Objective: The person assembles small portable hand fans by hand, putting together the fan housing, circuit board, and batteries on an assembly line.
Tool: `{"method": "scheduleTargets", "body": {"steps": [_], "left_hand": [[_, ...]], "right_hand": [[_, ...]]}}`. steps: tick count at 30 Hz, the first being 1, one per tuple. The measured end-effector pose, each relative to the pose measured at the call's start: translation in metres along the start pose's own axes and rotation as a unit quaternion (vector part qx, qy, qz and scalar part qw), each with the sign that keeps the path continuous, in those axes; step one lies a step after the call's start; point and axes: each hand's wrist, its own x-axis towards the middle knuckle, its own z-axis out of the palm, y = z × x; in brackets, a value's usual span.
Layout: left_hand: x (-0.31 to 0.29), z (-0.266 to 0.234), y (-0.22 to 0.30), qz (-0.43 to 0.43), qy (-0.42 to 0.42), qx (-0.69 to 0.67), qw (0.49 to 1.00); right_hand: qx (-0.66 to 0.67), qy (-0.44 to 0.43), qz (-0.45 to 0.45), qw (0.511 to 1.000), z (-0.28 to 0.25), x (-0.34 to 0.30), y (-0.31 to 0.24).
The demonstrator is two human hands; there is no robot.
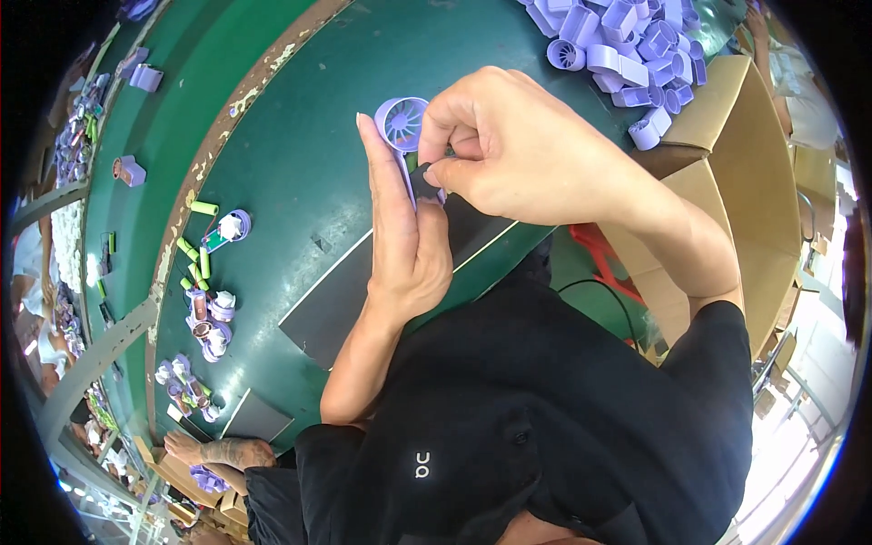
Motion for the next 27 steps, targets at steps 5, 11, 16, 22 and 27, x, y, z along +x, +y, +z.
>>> {"method": "scheduleTargets", "body": {"steps": [5, 11, 16, 22, 27], "left_hand": [[-0.001, -0.003, -0.003, 0.03, -0.009, 0.056, 0.998], [-0.001, 0.001, -0.006, 0.045, -0.006, 0.073, 0.996], [-0.004, 0.006, -0.014, 0.052, 0.011, 0.097, 0.994], [-0.002, 0.017, -0.024, 0.084, 0.047, 0.101, 0.99], [-0.001, 0.029, -0.022, 0.058, 0.113, 0.067, 0.99]], "right_hand": [[0.028, -0.009, 0.055, 0.998, 0.002, 0.002, 0.0], [0.052, 0.016, 0.021, 0.998, 0.012, 0.002, 0.009], [0.03, 0.065, -0.002, 0.997, 0.026, 0.001, 0.014], [-0.047, 0.129, -0.029, 0.99, 0.036, -0.001, 0.021], [-0.065, 0.22, -0.058, 0.972, 0.061, -0.007, 0.037]]}}
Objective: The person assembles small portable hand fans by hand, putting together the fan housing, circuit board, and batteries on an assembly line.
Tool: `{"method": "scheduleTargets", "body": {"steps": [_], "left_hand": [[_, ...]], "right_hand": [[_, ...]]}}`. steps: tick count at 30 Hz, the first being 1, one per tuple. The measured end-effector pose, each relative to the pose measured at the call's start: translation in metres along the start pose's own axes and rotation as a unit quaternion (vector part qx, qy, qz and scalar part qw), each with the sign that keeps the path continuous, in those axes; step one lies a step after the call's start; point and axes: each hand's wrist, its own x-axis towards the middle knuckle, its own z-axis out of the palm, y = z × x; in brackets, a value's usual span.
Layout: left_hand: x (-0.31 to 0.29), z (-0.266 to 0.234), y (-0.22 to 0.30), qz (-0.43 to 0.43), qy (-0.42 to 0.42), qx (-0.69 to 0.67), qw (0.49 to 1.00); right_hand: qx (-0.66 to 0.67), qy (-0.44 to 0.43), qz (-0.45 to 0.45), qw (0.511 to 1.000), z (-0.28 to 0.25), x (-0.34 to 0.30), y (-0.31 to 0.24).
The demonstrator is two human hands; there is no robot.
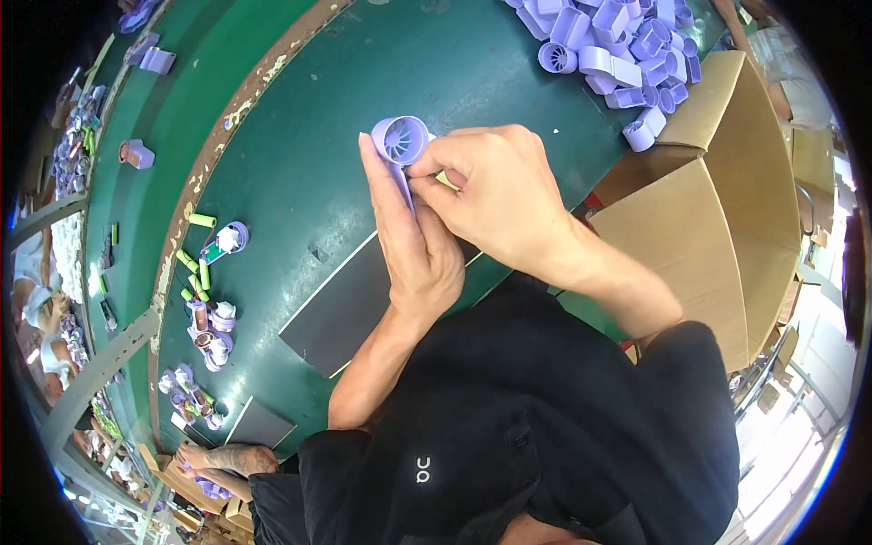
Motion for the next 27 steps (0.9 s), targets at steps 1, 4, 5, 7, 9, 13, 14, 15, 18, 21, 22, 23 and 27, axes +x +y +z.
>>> {"method": "scheduleTargets", "body": {"steps": [1, 4, 5, 7, 9, 13, 14, 15, 18, 21, 22, 23, 27], "left_hand": [[-0.001, 0.001, 0.002, 0.0, 0.001, 0.0, 1.0], [-0.003, 0.001, 0.004, -0.08, 0.01, -0.111, 0.99], [-0.003, -0.001, 0.002, -0.115, 0.013, -0.153, 0.981], [-0.003, -0.007, 0.002, -0.15, 0.017, -0.193, 0.969], [0.001, -0.013, 0.009, -0.177, 0.0, -0.288, 0.941], [0.001, -0.008, 0.018, -0.182, 0.021, -0.275, 0.944], [0.001, -0.008, 0.019, -0.182, 0.02, -0.275, 0.944], [0.001, -0.009, 0.021, -0.157, -0.003, -0.24, 0.958], [-0.002, -0.01, 0.023, -0.11, -0.034, -0.154, 0.981], [-0.001, -0.007, 0.018, -0.07, -0.033, -0.087, 0.993], [0.001, -0.008, 0.016, -0.042, -0.027, -0.053, 0.997], [0.002, -0.008, 0.014, -0.015, -0.021, -0.02, 0.999], [0.007, -0.004, 0.015, -0.001, 0.007, -0.014, 1.0]], "right_hand": [[-0.011, 0.038, -0.009, 0.999, 0.003, -0.005, 0.0], [-0.027, 0.13, -0.028, 0.991, 0.006, -0.009, -0.007], [-0.033, 0.185, -0.038, 0.981, 0.005, -0.008, -0.01], [0.033, 0.143, 0.011, 0.989, -0.008, -0.009, -0.01], [0.147, 0.09, 0.105, 0.979, -0.025, -0.011, 0.0], [0.126, 0.069, 0.05, 0.988, -0.031, -0.013, 0.01], [0.155, 0.044, 0.04, 0.986, -0.027, -0.013, 0.01], [0.15, 0.015, 0.049, 0.987, -0.023, -0.013, 0.009], [0.2, -0.021, 0.086, 0.976, -0.016, -0.004, 0.009], [0.339, -0.067, 0.094, 0.934, -0.01, 0.005, 0.013], [0.349, -0.06, 0.11, 0.929, -0.007, 0.006, 0.01], [0.358, -0.053, 0.125, 0.924, -0.005, 0.008, 0.009], [0.391, -0.041, 0.127, 0.911, 0.002, 0.009, 0.012]]}}
